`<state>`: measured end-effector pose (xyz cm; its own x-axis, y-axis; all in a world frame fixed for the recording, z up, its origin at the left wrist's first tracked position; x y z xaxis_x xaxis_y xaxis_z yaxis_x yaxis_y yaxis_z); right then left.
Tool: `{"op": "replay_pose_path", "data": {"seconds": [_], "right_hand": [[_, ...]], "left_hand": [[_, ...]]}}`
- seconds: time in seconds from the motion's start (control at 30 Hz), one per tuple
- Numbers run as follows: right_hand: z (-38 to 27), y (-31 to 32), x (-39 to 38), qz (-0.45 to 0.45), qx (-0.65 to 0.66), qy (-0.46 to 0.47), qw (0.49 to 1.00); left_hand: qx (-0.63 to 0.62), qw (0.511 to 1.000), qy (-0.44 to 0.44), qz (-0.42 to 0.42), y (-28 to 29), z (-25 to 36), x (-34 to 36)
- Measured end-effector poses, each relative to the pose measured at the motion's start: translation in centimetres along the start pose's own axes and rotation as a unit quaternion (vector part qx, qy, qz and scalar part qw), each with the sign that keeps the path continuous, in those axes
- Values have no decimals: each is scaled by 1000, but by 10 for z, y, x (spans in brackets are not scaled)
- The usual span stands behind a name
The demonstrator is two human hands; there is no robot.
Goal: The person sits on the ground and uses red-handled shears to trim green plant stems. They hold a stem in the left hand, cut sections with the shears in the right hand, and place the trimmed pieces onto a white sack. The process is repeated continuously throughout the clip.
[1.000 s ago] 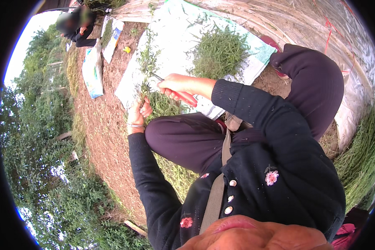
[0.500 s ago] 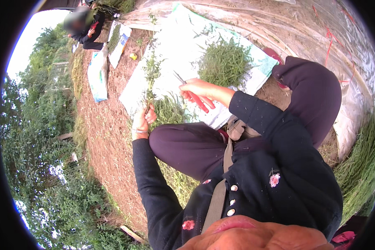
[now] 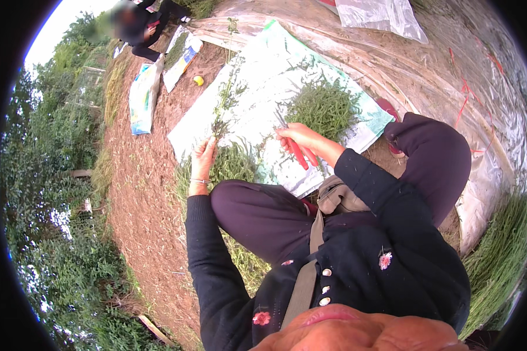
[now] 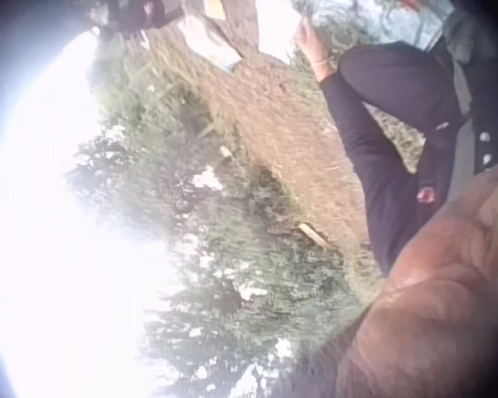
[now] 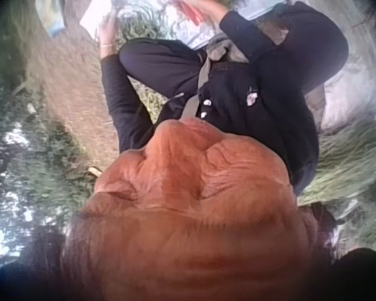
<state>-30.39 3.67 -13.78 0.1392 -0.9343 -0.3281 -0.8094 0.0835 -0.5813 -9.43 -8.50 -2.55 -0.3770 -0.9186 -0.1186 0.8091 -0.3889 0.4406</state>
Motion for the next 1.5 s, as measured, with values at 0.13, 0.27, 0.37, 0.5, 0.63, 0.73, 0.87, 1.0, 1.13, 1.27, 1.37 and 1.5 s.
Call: {"op": "replay_pose_path", "data": {"seconds": [0.13, 0.27, 0.37, 0.5, 0.63, 0.73, 0.87, 1.0, 1.13, 1.27, 1.37, 1.5], "right_hand": [[1, 1, 2, -7, -5, 2, 1000], [1, -3, 1, -12, -1, -6, 1000], [2, 3, -3, -1, -8, -10, 1000], [9, -3, -8, -13, -16, -33, 999], [14, 4, -4, -8, -3, -26, 1000], [13, 1, -6, -10, -31, -23, 999], [15, 9, -3, -10, -9, -21, 1000], [6, 16, -6, 10, -20, -16, 1000], [10, 5, -3, -5, -28, -21, 999], [25, 1, 5, -9, -48, -29, 998], [37, -4, 9, -13, -79, -31, 996], [35, -16, -1, -31, -82, -55, 995]], "left_hand": [[89, 994, -51, 33, 5, 11, 3], [219, 963, -137, 83, 11, 27, -3], [316, 926, -157, 131, 5, 53, -11], [374, 888, -208, 170, 5, 69, -24], [384, 888, -199, 155, 0, 65, -18], [385, 903, -150, 122, 12, 41, -8], [309, 929, -125, 160, 55, 30, -27], [322, 923, -32, 208, 163, -37, -87], [268, 907, -27, 325, 267, -92, -244], [411, 789, 189, 416, 324, -148, -441], [452, 674, 365, 456, 329, -181, -597], [476, 455, 581, 479, 306, -182, -799]]}}
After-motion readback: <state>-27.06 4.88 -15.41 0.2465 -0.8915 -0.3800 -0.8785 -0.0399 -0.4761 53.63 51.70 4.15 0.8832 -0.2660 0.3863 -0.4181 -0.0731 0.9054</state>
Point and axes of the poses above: each hand's wrist, its own x-axis towards the middle knuckle, its own y-axis out of the back of the hand, z = x × y, the point moved 10 cm from there along x, towards the middle knuckle, and after that the axes turned 5 degrees about x, right-handed, at the moved point
